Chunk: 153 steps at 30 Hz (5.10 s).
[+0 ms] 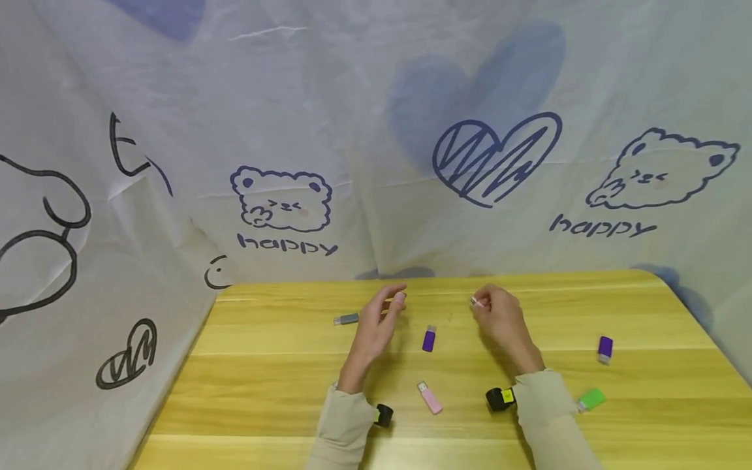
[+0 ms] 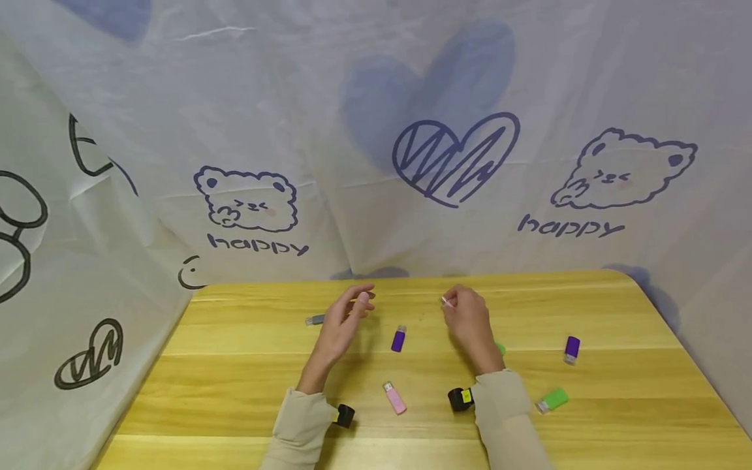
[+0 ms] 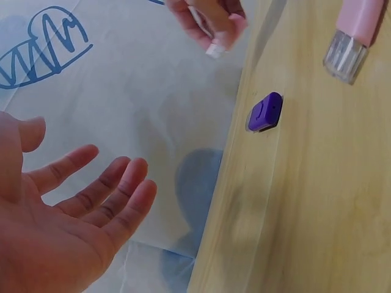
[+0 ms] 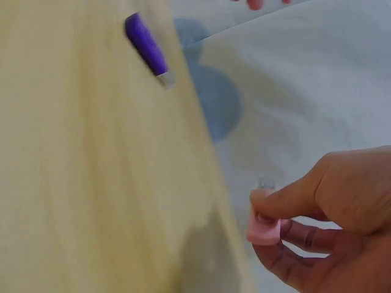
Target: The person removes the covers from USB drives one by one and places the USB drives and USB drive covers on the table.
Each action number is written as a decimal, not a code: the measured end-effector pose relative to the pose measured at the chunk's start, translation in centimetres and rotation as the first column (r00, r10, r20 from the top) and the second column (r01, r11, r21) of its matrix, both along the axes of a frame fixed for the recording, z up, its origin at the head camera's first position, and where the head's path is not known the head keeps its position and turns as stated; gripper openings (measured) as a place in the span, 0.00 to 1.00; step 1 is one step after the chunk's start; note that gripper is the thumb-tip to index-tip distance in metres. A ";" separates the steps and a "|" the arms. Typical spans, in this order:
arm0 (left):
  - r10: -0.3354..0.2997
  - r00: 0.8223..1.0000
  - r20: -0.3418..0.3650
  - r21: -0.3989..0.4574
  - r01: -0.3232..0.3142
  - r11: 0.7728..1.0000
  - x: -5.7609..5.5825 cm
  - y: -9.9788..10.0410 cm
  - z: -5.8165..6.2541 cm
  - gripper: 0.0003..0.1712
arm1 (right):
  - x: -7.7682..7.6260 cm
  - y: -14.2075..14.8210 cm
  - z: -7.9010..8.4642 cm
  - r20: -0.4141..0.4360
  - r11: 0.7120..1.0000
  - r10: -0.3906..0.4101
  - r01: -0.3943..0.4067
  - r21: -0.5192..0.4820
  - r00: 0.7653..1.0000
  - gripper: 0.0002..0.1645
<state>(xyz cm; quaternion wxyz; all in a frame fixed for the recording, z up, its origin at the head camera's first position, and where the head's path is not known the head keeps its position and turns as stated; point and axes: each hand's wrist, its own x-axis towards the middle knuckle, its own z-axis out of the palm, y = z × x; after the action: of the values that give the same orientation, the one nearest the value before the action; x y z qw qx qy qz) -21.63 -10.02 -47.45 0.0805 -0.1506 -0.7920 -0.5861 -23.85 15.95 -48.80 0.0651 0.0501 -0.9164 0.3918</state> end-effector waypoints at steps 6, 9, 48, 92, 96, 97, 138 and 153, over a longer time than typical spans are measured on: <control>-0.005 1.000 -0.006 0.080 0.006 0.997 0.2 0.5 0.2 0.19 | 0.8 0.0 1.9 -0.007 0.997 0.026 -0.026 -0.077 1.000 0.06; -0.015 1.000 0.002 0.110 0.015 0.994 0.4 0.9 0.6 0.18 | 1.1 -0.1 2.3 -0.014 0.992 0.044 -0.046 -0.120 0.999 0.07; -0.097 0.992 0.085 0.290 0.069 0.954 0.4 2.8 0.1 0.10 | 3.4 -4.4 3.9 -0.090 0.902 0.208 -0.227 -0.367 0.974 0.09; 0.029 0.988 0.154 0.390 -0.088 0.917 0.1 1.2 0.5 0.08 | 3.0 -2.2 3.0 -0.046 0.943 0.161 -0.167 -0.289 0.986 0.10; 0.012 0.990 0.144 0.394 -0.069 0.917 0.1 1.1 0.5 0.08 | 2.7 -2.1 2.6 -0.035 0.937 0.145 -0.148 -0.316 0.989 0.10; 0.009 0.990 0.142 0.395 -0.065 0.917 0.1 1.1 0.5 0.08 | 2.6 -2.1 2.5 -0.031 0.936 0.138 -0.141 -0.323 0.990 0.09; 0.023 0.984 0.179 0.369 -0.089 0.925 -0.1 1.6 0.1 0.07 | -5.5 -3.2 -0.2 0.215 0.992 -0.098 0.111 -0.052 0.972 0.10; 0.015 0.981 0.192 0.361 -0.085 0.928 0.7 1.4 0.2 0.07 | -4.2 -3.7 -0.6 0.191 0.991 -0.130 0.122 0.051 0.973 0.11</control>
<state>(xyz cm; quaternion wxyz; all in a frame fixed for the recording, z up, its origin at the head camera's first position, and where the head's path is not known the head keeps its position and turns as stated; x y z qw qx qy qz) -20.94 -8.61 -47.30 0.0480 -0.0570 -0.6758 -0.7333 -28.09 12.28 -49.39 -0.0009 -0.0454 -0.9272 0.3719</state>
